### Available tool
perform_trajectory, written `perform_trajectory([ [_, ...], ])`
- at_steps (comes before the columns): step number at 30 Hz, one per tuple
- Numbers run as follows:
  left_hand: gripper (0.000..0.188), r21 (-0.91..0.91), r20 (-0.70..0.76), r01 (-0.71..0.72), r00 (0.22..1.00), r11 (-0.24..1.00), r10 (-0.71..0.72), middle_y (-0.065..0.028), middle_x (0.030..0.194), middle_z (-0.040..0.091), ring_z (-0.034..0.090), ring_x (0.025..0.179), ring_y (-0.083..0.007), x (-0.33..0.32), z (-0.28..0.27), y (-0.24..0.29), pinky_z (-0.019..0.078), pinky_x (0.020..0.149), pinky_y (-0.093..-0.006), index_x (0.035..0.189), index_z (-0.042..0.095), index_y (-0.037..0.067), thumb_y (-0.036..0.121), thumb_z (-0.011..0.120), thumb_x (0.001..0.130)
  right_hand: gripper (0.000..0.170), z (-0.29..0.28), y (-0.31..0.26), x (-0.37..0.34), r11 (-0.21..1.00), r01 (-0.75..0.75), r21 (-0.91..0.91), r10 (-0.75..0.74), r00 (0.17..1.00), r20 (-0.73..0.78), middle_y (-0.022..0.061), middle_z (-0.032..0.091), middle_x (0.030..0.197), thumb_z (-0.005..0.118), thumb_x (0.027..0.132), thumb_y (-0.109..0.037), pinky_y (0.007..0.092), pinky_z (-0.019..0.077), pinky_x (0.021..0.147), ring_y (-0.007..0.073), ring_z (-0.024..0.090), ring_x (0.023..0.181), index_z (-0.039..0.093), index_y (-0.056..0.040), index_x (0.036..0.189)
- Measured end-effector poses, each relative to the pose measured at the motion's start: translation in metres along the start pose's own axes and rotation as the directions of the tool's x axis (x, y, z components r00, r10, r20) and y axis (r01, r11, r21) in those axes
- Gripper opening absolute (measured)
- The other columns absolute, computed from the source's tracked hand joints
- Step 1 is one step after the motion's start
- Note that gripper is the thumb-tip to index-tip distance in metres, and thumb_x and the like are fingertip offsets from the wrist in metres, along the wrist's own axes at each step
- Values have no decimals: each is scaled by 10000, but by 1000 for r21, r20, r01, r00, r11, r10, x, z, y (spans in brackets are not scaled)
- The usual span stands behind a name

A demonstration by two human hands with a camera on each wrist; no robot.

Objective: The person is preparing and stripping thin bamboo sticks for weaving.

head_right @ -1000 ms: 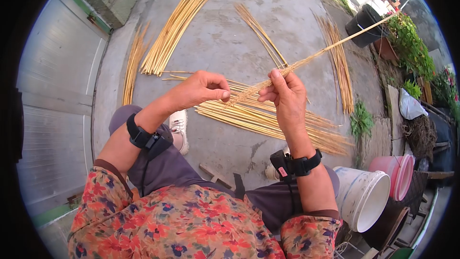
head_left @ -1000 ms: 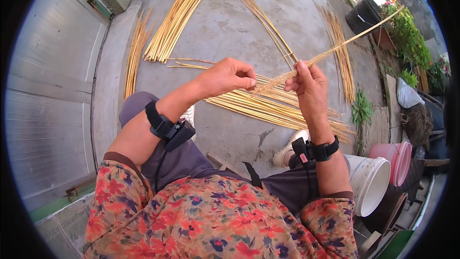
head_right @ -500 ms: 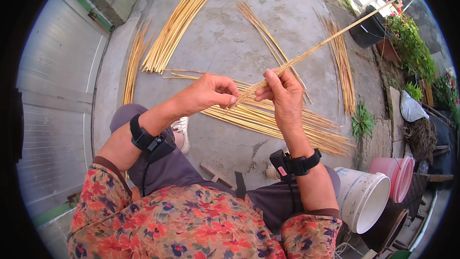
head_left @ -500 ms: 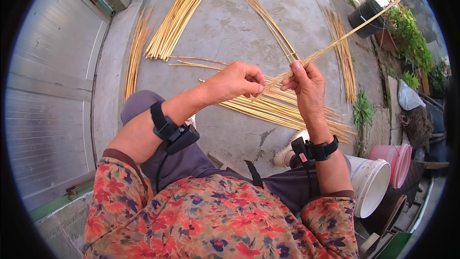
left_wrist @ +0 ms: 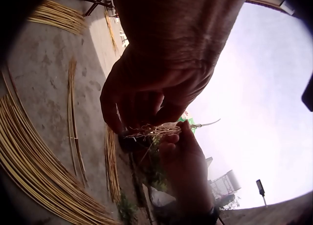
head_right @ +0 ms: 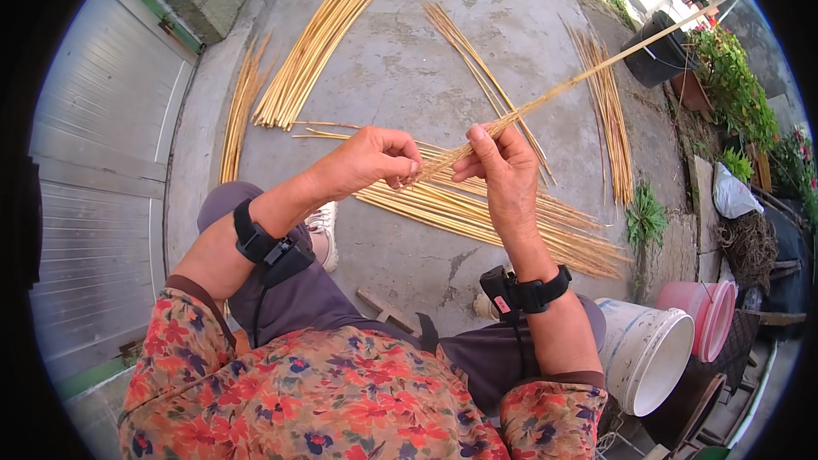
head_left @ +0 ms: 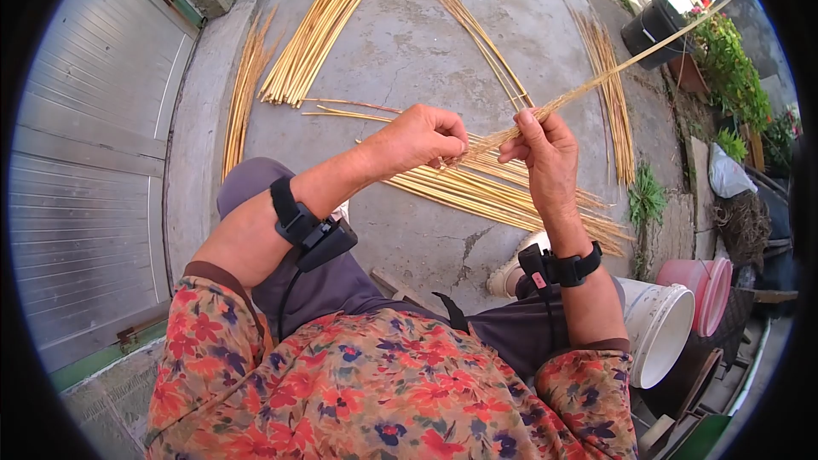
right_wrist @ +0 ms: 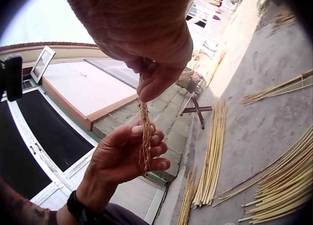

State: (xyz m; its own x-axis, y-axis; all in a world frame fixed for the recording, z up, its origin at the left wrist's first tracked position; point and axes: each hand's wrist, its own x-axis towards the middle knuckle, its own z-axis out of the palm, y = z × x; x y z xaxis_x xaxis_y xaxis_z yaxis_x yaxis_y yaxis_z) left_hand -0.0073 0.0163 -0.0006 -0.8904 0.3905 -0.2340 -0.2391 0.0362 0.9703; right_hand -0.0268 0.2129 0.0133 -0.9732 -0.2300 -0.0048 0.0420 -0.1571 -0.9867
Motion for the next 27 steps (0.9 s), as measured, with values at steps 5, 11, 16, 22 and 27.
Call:
perform_trajectory([
  [5,84,104,-63,48,997,993,-42,-23,667,577,525,612,-78,3,0,-1,429,542,-212,754,589,-8,65,551,739,149,7,-1,-7,992,73,-103,-69,997,47,57,583,680,546,883,-136,212,510,523,105,594,586,548,11,909],
  [11,109,400,-109,43,994,916,1,-37,671,579,528,614,-83,2,4,4,438,542,-231,770,579,-20,78,536,747,141,10,1,-9,976,116,-185,-107,993,56,58,585,677,543,884,-119,214,504,525,99,585,584,545,20,909],
  [16,184,-58,-19,29,999,998,-30,-66,797,600,572,692,-113,-1,-2,0,481,668,-248,912,587,-32,63,468,809,179,0,-1,0,999,15,-43,-16,999,-41,62,579,678,562,876,-164,228,512,514,114,586,574,550,13,894],
  [22,189,-157,98,36,995,987,-20,-59,805,597,572,715,-117,-8,-5,3,474,685,-241,946,593,-30,80,486,835,194,-14,3,5,992,-56,114,61,997,-40,65,568,713,556,879,-179,236,524,499,126,591,575,554,16,882],
  [27,177,-133,129,-2,991,991,20,-37,767,590,543,692,-96,-8,-4,1,451,637,-235,942,595,-34,108,562,842,192,-15,5,4,988,-71,136,76,997,-34,67,568,729,556,879,-176,237,526,496,127,593,579,554,16,884],
])
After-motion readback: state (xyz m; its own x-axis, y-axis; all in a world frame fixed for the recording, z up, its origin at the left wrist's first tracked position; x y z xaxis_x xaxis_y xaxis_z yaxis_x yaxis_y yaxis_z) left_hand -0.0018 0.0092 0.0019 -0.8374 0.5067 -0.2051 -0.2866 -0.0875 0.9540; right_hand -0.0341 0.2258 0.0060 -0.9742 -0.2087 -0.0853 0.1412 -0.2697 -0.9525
